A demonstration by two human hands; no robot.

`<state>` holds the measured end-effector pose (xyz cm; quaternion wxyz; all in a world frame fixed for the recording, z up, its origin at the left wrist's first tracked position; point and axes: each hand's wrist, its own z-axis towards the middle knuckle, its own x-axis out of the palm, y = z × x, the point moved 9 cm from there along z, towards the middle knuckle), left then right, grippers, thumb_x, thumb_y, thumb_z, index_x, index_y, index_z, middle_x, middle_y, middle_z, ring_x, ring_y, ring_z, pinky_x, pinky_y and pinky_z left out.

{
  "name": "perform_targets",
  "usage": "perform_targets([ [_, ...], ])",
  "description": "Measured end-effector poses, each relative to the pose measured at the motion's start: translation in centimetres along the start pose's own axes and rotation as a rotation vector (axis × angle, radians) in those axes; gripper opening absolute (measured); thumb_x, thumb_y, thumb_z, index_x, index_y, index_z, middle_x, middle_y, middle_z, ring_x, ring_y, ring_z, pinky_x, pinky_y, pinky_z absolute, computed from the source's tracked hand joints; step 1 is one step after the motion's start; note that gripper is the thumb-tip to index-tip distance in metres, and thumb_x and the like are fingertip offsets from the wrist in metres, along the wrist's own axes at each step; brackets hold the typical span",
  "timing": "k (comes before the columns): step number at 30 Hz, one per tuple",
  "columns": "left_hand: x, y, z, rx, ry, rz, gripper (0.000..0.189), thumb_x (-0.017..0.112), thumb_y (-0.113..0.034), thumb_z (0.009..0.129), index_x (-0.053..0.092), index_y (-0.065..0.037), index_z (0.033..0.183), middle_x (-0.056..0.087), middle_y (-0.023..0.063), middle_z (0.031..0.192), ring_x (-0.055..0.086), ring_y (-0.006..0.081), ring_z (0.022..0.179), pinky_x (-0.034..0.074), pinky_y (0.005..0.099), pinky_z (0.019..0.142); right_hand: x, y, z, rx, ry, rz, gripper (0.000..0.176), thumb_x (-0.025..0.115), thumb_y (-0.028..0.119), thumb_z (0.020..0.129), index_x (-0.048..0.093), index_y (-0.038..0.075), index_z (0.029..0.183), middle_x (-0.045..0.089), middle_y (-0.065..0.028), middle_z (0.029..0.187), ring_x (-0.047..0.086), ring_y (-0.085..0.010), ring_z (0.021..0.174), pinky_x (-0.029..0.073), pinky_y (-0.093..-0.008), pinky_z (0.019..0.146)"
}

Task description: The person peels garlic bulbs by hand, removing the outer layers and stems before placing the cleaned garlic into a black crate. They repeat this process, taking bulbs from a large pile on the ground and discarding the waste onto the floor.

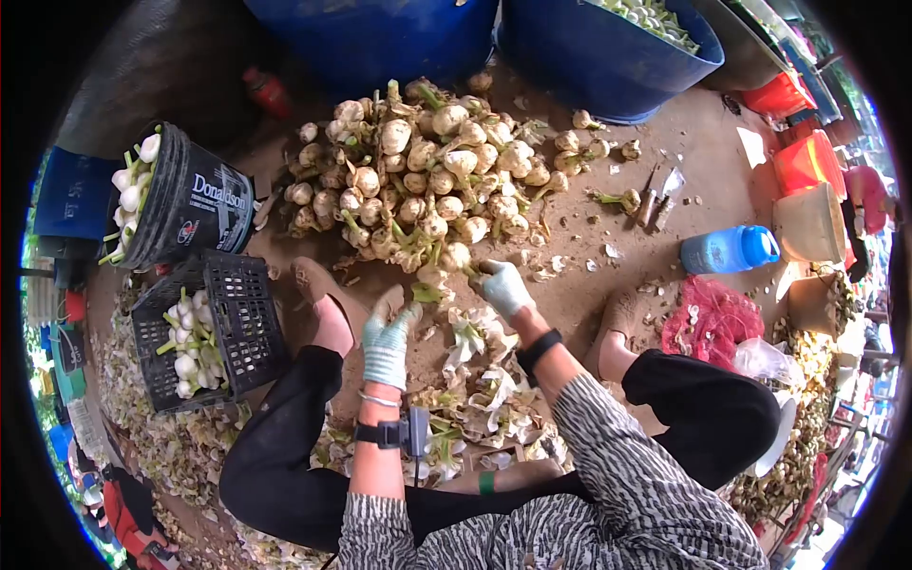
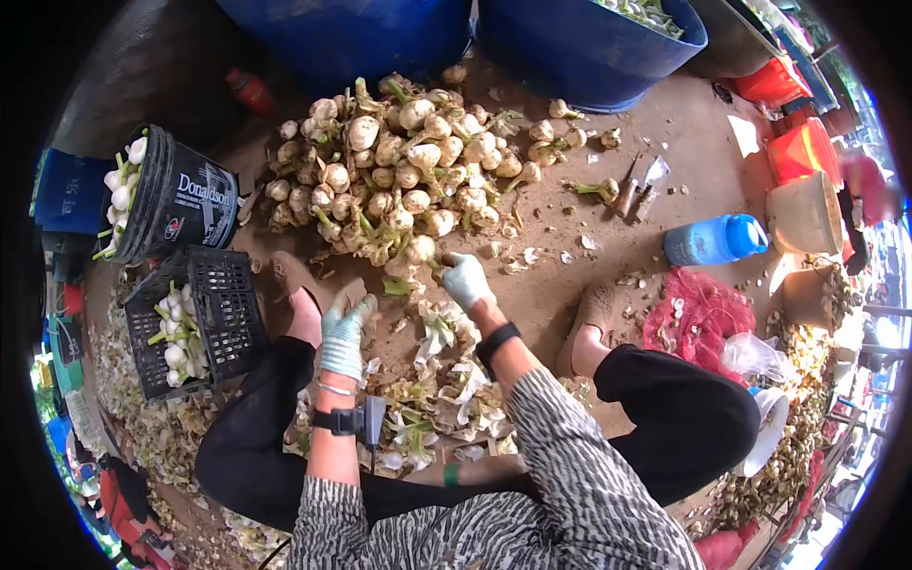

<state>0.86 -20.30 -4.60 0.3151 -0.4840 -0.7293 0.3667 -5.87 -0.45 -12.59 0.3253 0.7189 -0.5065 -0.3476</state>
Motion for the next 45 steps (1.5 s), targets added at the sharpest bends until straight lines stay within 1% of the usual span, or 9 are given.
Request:
perform_targets([
  [6, 5.1, -2.5, -2.2, 0.154, 0.41, 0.085, 0.068, 0.075, -0.004, 0.063, 0.045, -0.006, 0.124, 0.051, 0.0062, 0.112, 0.05, 0.0149, 0.098, 0.043, 0.0252, 0.084, -0.7, 10.5, -9.9, -0.231, 0.41, -0.167, 0.034, 0.063, 0.004, 0.073, 0.058, -0.002, 0.106, 0.064, -0.0059, 0.091, 0.055, -0.0086, 0.08, 0.046, -0.0206, 0.071],
  [12, 5.2, -9.0, -9.1, 0.607, 0.177, 0.411, 0.06, 0.078, -0.004, 0.056, 0.052, 0.0, 0.11, 0.056, 0.0097, 0.105, 0.054, 0.018, 0.095, 0.045, 0.0286, 0.084, 0.3, 10.7, -13.5, -0.14, 0.405, 1.077, 0.028, 0.061, 0.016, 0.081, 0.055, 0.001, 0.104, 0.059, -0.0012, 0.086, 0.056, -0.0121, 0.079, 0.047, -0.0247, 0.074],
  [14, 5.8, -9.7, -11.2, 0.668, 0.129, 0.505, 0.06, 0.076, -0.003, 0.058, 0.049, 0.002, 0.111, 0.055, 0.0114, 0.105, 0.054, 0.0186, 0.094, 0.044, 0.0283, 0.084, -0.6, 8.4, -12.1, -0.588, 0.086, 0.167, 0.031, 0.063, 0.02, 0.079, 0.054, 0.002, 0.102, 0.059, -0.002, 0.087, 0.056, -0.0128, 0.08, 0.046, -0.024, 0.075],
  [18, 5.1, -8.8, -13.1, 0.689, -0.033, 0.601, 0.056, 0.076, -0.004, 0.057, 0.051, 0.003, 0.106, 0.058, 0.0104, 0.097, 0.056, 0.0187, 0.088, 0.046, 0.0289, 0.081, -0.1, 9.9, -15.8, -0.28, 0.024, 0.451, 0.026, 0.061, 0.026, 0.082, 0.056, 0.003, 0.093, 0.057, -0.001, 0.075, 0.054, -0.0069, 0.07, 0.045, -0.0218, 0.061],
  [20, 5.0, -7.7, -13.2, 0.615, 0.036, 0.451, 0.054, 0.076, -0.004, 0.057, 0.051, 0.003, 0.105, 0.059, 0.0103, 0.094, 0.057, 0.0173, 0.087, 0.047, 0.0289, 0.079, 0.9, 7.8, -16.5, 0.042, 0.087, 0.643, 0.025, 0.06, 0.021, 0.083, 0.057, 0.002, 0.1, 0.06, -0.0025, 0.085, 0.057, -0.0109, 0.071, 0.047, -0.0243, 0.059],
  [28, 3.5, -6.3, -14.4, 0.374, 0.151, 0.065, 0.042, 0.074, -0.004, 0.06, 0.057, 0.002, 0.098, 0.06, 0.0069, 0.089, 0.056, 0.0128, 0.081, 0.047, 0.0255, 0.075, 1.1, 10.4, -18.6, -0.316, 0.226, 0.253, 0.022, 0.056, 0.02, 0.085, 0.059, 0.001, 0.096, 0.057, 0.0013, 0.073, 0.051, -0.0061, 0.059, 0.043, -0.0209, 0.048],
  [32, 2.7, -2.2, -13.0, -0.042, 0.304, -0.45, 0.028, 0.065, -0.008, 0.072, 0.057, 0.001, 0.098, 0.061, 0.0078, 0.087, 0.06, 0.018, 0.075, 0.051, 0.0296, 0.069, 1.2, 11.0, -19.9, -0.262, 0.324, 0.236, 0.023, 0.059, 0.014, 0.084, 0.057, -0.003, 0.1, 0.059, 0.0, 0.086, 0.052, -0.0055, 0.076, 0.046, -0.0214, 0.067],
  [38, 3.5, -1.5, -14.4, -0.235, 0.455, -0.608, 0.038, 0.066, -0.023, 0.077, 0.053, 0.002, 0.103, 0.061, 0.0085, 0.086, 0.061, 0.0193, 0.073, 0.052, 0.0287, 0.066, 1.4, 11.3, -21.6, -0.2, 0.318, 0.318, 0.024, 0.059, 0.012, 0.083, 0.056, -0.002, 0.102, 0.059, -0.0001, 0.083, 0.054, -0.0057, 0.07, 0.046, -0.0204, 0.061],
  [45, 2.2, -7.4, -16.4, 0.619, 0.196, 0.177, 0.05, 0.071, -0.033, 0.072, 0.054, 0.001, 0.106, 0.059, 0.0057, 0.093, 0.058, 0.0137, 0.081, 0.051, 0.0258, 0.068, 1.9, 10.2, -21.5, -0.148, 0.368, 0.435, 0.024, 0.061, 0.011, 0.08, 0.057, -0.003, 0.099, 0.061, -0.001, 0.08, 0.058, -0.0091, 0.068, 0.049, -0.0224, 0.062],
])
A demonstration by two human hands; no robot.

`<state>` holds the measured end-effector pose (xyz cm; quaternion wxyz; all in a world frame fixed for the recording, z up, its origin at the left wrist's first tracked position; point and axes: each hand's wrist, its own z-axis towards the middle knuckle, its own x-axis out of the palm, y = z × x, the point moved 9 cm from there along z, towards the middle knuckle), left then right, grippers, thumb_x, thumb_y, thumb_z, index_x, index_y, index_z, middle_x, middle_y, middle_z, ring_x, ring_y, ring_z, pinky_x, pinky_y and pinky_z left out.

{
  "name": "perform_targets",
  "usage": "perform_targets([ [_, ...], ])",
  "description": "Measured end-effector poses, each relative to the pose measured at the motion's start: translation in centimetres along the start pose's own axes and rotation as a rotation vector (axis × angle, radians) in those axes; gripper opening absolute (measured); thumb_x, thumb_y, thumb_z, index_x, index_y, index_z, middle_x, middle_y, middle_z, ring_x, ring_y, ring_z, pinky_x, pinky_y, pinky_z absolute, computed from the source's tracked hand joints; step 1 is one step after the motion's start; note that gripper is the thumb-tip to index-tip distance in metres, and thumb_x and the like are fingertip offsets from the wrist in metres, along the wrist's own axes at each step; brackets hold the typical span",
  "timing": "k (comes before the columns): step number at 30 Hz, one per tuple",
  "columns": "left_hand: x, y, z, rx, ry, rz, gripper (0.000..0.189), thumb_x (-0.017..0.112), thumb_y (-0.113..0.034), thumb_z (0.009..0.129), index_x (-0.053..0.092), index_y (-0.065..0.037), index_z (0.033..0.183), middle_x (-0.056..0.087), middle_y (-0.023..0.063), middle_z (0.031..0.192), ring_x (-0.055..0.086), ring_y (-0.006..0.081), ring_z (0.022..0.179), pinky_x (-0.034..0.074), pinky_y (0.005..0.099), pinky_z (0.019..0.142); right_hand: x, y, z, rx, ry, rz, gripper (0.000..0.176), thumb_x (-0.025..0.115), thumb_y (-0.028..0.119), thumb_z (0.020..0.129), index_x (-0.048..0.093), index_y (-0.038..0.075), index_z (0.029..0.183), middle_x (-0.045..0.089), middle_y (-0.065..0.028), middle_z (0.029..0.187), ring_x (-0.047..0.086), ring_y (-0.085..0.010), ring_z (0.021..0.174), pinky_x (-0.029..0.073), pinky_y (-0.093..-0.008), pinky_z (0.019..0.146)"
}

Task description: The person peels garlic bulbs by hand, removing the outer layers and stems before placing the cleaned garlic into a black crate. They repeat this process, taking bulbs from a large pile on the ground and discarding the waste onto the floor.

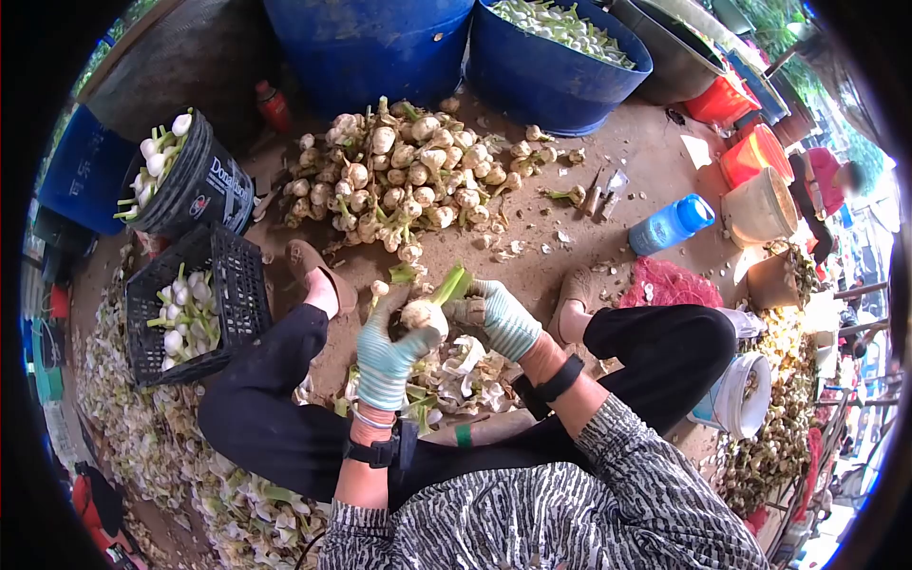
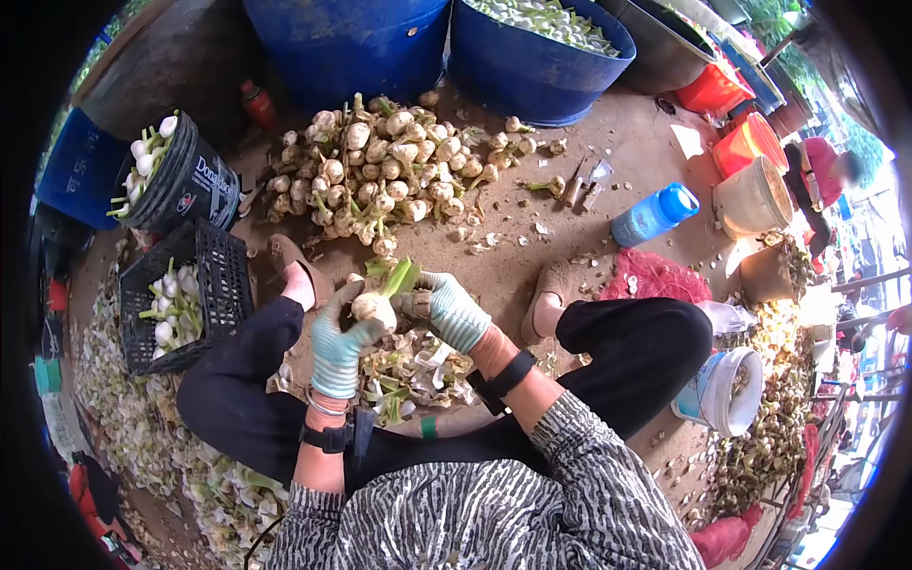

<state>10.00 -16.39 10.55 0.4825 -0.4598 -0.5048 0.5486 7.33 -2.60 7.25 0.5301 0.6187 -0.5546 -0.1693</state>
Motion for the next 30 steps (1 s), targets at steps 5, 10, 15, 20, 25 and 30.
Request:
perform_targets([
  [5, 1.9, 6.1, -2.3, -0.803, -0.035, -1.117, 0.035, 0.06, -0.037, 0.08, 0.057, -0.005, 0.093, 0.06, 0.0041, 0.081, 0.059, 0.0146, 0.065, 0.05, 0.0269, 0.047, 1.8, 1.9, -0.7, -0.14, 0.121, -0.183, 0.02, 0.061, 0.009, 0.079, 0.061, -0.003, 0.094, 0.062, -0.0025, 0.085, 0.058, -0.009, 0.074, 0.047, -0.0235, 0.068],
  [10, -0.9, 2.9, 0.6, -0.211, -0.089, -0.308, 0.036, 0.067, -0.031, 0.076, 0.058, -0.004, 0.098, 0.06, 0.0043, 0.083, 0.059, 0.0141, 0.072, 0.05, 0.0254, 0.057, -0.5, 0.2, -0.3, -0.003, -0.142, -0.077, 0.017, 0.057, 0.006, 0.08, 0.059, -0.002, 0.095, 0.061, -0.0016, 0.081, 0.057, -0.0066, 0.07, 0.047, -0.0191, 0.061],
  [15, -1.6, 1.4, 0.9, -0.355, 0.03, -0.291, 0.046, 0.072, -0.016, 0.067, 0.056, 0.003, 0.105, 0.06, 0.0095, 0.095, 0.059, 0.0146, 0.082, 0.049, 0.0256, 0.074, 0.7, -1.7, -0.5, 0.002, -0.051, 0.232, 0.023, 0.056, 0.005, 0.081, 0.056, 0.0, 0.103, 0.06, -0.001, 0.084, 0.056, -0.0073, 0.07, 0.047, -0.0189, 0.063],
  [20, -0.1, 0.9, 0.8, -0.508, 0.217, -0.833, 0.041, 0.067, -0.011, 0.07, 0.055, 0.004, 0.106, 0.061, 0.0078, 0.091, 0.06, 0.0167, 0.081, 0.049, 0.026, 0.073, 2.1, 0.1, -1.7, 0.062, -0.012, 0.442, 0.023, 0.059, 0.007, 0.081, 0.056, -0.002, 0.101, 0.06, -0.0028, 0.086, 0.057, -0.0097, 0.072, 0.047, -0.0217, 0.066],
  [25, -0.7, 4.8, -1.9, -0.486, -0.052, -0.137, 0.026, 0.065, -0.009, 0.073, 0.06, 0.004, 0.095, 0.06, 0.0042, 0.078, 0.054, 0.0089, 0.069, 0.046, 0.0223, 0.066, 1.8, -1.2, -1.6, -0.022, -0.031, -0.214, 0.026, 0.06, 0.014, 0.081, 0.058, -0.005, 0.099, 0.06, -0.0023, 0.082, 0.055, -0.0076, 0.07, 0.045, -0.022, 0.062],
  [30, 0.9, 8.3, -4.9, -0.667, -0.089, -0.55, 0.017, 0.062, -0.012, 0.078, 0.062, 0.002, 0.09, 0.062, 0.0062, 0.077, 0.059, 0.0131, 0.066, 0.049, 0.0232, 0.059, -6.5, -9.2, -0.5, 0.083, -0.176, -1.212, 0.025, 0.06, 0.018, 0.072, 0.061, 0.001, 0.089, 0.061, -0.0209, 0.081, 0.06, -0.0346, 0.071, 0.048, -0.0386, 0.065],
])
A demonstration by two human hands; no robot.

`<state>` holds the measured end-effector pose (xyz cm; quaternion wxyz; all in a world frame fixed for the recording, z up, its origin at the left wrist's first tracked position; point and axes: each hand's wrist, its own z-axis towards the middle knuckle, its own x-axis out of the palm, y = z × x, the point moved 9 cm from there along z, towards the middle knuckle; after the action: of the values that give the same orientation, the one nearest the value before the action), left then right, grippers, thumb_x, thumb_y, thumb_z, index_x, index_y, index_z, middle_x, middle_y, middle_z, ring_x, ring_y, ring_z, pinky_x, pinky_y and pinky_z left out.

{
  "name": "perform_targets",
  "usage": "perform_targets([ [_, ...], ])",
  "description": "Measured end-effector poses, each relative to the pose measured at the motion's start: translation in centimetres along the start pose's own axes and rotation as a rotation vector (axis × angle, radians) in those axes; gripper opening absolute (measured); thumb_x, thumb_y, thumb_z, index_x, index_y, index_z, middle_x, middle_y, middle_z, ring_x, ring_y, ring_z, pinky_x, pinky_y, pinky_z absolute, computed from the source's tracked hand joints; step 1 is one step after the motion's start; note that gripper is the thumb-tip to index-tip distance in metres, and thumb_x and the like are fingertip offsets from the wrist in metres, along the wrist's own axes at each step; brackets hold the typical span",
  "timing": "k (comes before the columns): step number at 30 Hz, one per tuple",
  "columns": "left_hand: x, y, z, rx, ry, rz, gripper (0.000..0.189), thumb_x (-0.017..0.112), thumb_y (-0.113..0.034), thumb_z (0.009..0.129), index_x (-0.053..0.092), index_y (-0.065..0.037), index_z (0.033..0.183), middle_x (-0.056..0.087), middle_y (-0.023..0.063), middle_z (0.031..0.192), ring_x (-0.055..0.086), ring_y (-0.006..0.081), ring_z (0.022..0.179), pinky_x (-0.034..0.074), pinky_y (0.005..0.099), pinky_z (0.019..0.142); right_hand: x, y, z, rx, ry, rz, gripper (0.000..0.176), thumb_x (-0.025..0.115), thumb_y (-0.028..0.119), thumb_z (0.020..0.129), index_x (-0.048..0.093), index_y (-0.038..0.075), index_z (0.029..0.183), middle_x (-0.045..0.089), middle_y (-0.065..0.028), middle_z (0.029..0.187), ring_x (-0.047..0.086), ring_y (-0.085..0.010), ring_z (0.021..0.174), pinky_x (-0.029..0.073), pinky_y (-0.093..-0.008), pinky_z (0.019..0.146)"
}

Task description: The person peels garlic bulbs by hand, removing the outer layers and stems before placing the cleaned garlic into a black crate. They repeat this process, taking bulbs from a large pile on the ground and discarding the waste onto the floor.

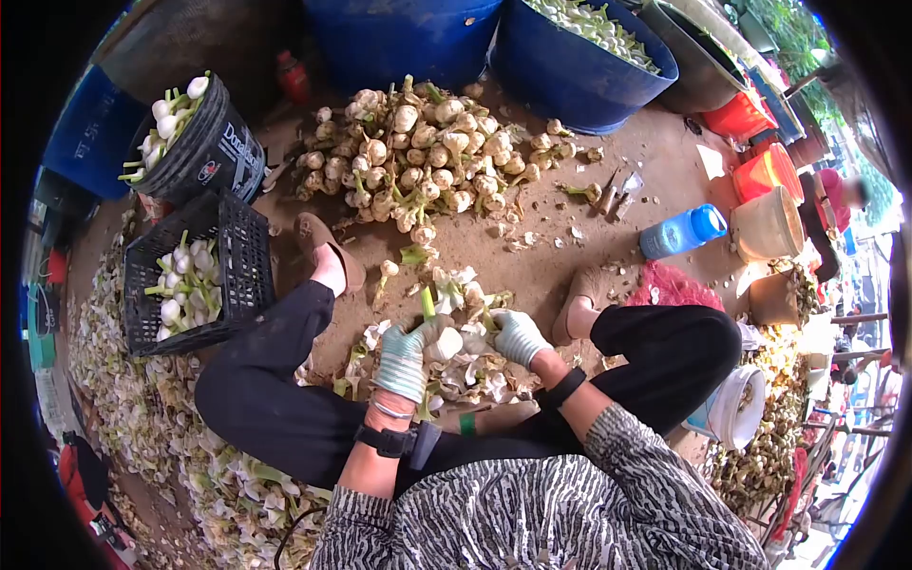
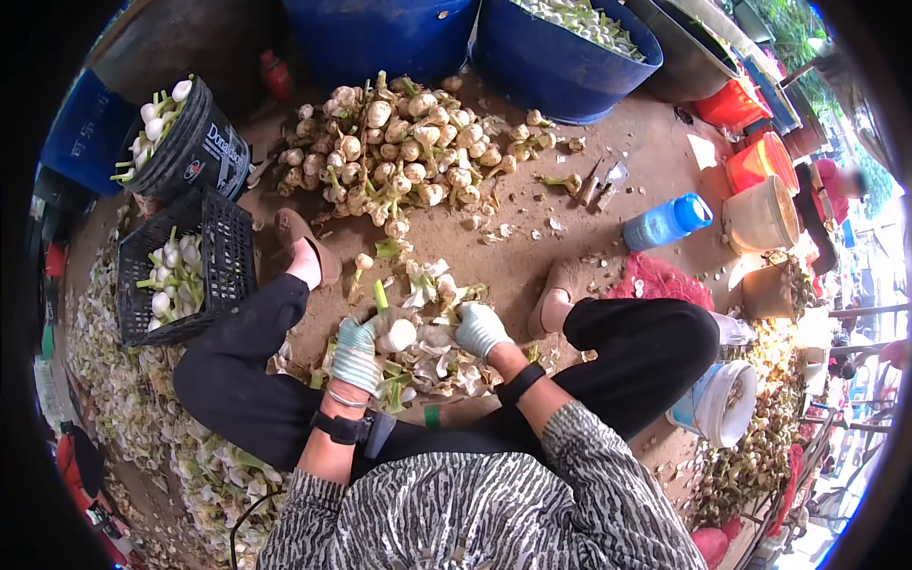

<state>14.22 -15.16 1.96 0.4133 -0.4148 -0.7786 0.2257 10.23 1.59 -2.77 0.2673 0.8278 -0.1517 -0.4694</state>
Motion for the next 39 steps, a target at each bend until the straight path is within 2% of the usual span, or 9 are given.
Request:
perform_targets([
  [7, -3.8, 1.3, 2.3, -0.157, -0.053, -0.443, 0.029, 0.066, -0.031, 0.076, 0.058, -0.009, 0.092, 0.061, 0.0076, 0.083, 0.06, 0.0234, 0.077, 0.051, 0.0379, 0.068, -0.7, 5.5, -1.3, -0.174, 0.231, -0.209, 0.04, 0.06, 0.029, 0.077, 0.054, 0.002, 0.107, 0.058, -0.0202, 0.087, 0.059, -0.033, 0.079, 0.048, -0.036, 0.071],
  [9, -3.4, 0.2, 2.4, -0.067, -0.001, -0.412, 0.03, 0.065, -0.033, 0.077, 0.057, -0.007, 0.091, 0.06, 0.0081, 0.08, 0.06, 0.022, 0.073, 0.051, 0.0355, 0.066, -1.2, 5.5, -1.4, 0.157, 0.359, 0.512, 0.042, 0.056, 0.029, 0.084, 0.049, -0.003, 0.111, 0.058, -0.0107, 0.087, 0.06, -0.0201, 0.074, 0.049, -0.0279, 0.067],
  [13, -3.0, 0.1, 2.3, -0.051, -0.042, -0.239, 0.031, 0.062, -0.035, 0.08, 0.057, -0.005, 0.089, 0.06, 0.0073, 0.078, 0.059, 0.0188, 0.069, 0.051, 0.0309, 0.063, 0.4, 7.8, 0.6, -0.141, 0.435, 1.504, 0.031, 0.052, 0.022, 0.088, 0.051, -0.004, 0.107, 0.058, -0.0043, 0.089, 0.055, -0.0071, 0.074, 0.046, -0.0192, 0.063],
  [16, -3.5, -1.1, 2.4, 0.145, -0.07, 0.179, 0.032, 0.06, -0.037, 0.082, 0.06, -0.004, 0.083, 0.057, 0.0018, 0.068, 0.053, 0.0101, 0.059, 0.044, 0.0234, 0.051, 0.0, 8.5, 1.6, -0.154, 0.171, 0.725, 0.024, 0.054, 0.02, 0.086, 0.057, -0.004, 0.09, 0.059, -0.0109, 0.073, 0.054, -0.0136, 0.067, 0.044, -0.0273, 0.061],
  [25, -2.3, -2.3, 2.0, 0.171, 0.075, 0.185, 0.047, 0.058, -0.047, 0.079, 0.055, -0.003, 0.095, 0.058, 0.0047, 0.071, 0.057, 0.0126, 0.057, 0.048, 0.0245, 0.05, -1.5, 9.1, 0.1, -0.361, 0.284, 0.864, 0.022, 0.054, 0.017, 0.086, 0.057, -0.001, 0.098, 0.062, -0.0062, 0.087, 0.057, -0.0094, 0.078, 0.047, -0.0238, 0.067],
  [27, -1.6, -3.5, 1.7, 0.269, 0.106, 0.276, 0.048, 0.061, -0.046, 0.078, 0.055, -0.002, 0.097, 0.059, 0.0035, 0.073, 0.056, 0.0109, 0.06, 0.048, 0.0234, 0.053, -1.3, 9.8, -1.0, -0.012, 0.421, 1.025, 0.023, 0.051, 0.02, 0.088, 0.057, 0.0, 0.098, 0.061, -0.0054, 0.086, 0.056, -0.0107, 0.078, 0.046, -0.0246, 0.069],
  [29, -0.8, -4.4, 1.3, 0.304, 0.082, 0.301, 0.043, 0.064, -0.042, 0.076, 0.057, -0.003, 0.092, 0.058, 0.0014, 0.074, 0.054, 0.0093, 0.061, 0.045, 0.0216, 0.053, -2.6, 12.0, -0.8, -0.393, 0.281, 0.782, 0.027, 0.052, 0.025, 0.087, 0.056, 0.0, 0.096, 0.06, -0.0034, 0.082, 0.056, -0.0123, 0.077, 0.046, -0.0266, 0.068],
  [36, -0.8, -5.2, 1.0, 0.326, 0.047, 0.203, 0.037, 0.069, -0.036, 0.075, 0.06, -0.002, 0.086, 0.059, 0.0006, 0.076, 0.052, 0.0078, 0.063, 0.043, 0.0207, 0.055, 1.3, 10.7, -1.9, -0.047, 0.579, 0.936, 0.035, 0.07, 0.009, 0.062, 0.057, 0.006, 0.095, 0.055, -0.0096, 0.089, 0.054, -0.0298, 0.078, 0.046, -0.0349, 0.072],
  [39, -1.6, -3.7, 1.6, 0.117, 0.089, 0.077, 0.037, 0.07, -0.035, 0.073, 0.061, -0.002, 0.085, 0.06, 0.0014, 0.074, 0.054, 0.0086, 0.065, 0.044, 0.021, 0.056, -2.3, 13.0, -2.7, -0.691, 0.211, 0.74, 0.028, 0.063, 0.019, 0.079, 0.058, -0.002, 0.097, 0.061, -0.0061, 0.075, 0.059, -0.0107, 0.067, 0.05, -0.0246, 0.061],
])
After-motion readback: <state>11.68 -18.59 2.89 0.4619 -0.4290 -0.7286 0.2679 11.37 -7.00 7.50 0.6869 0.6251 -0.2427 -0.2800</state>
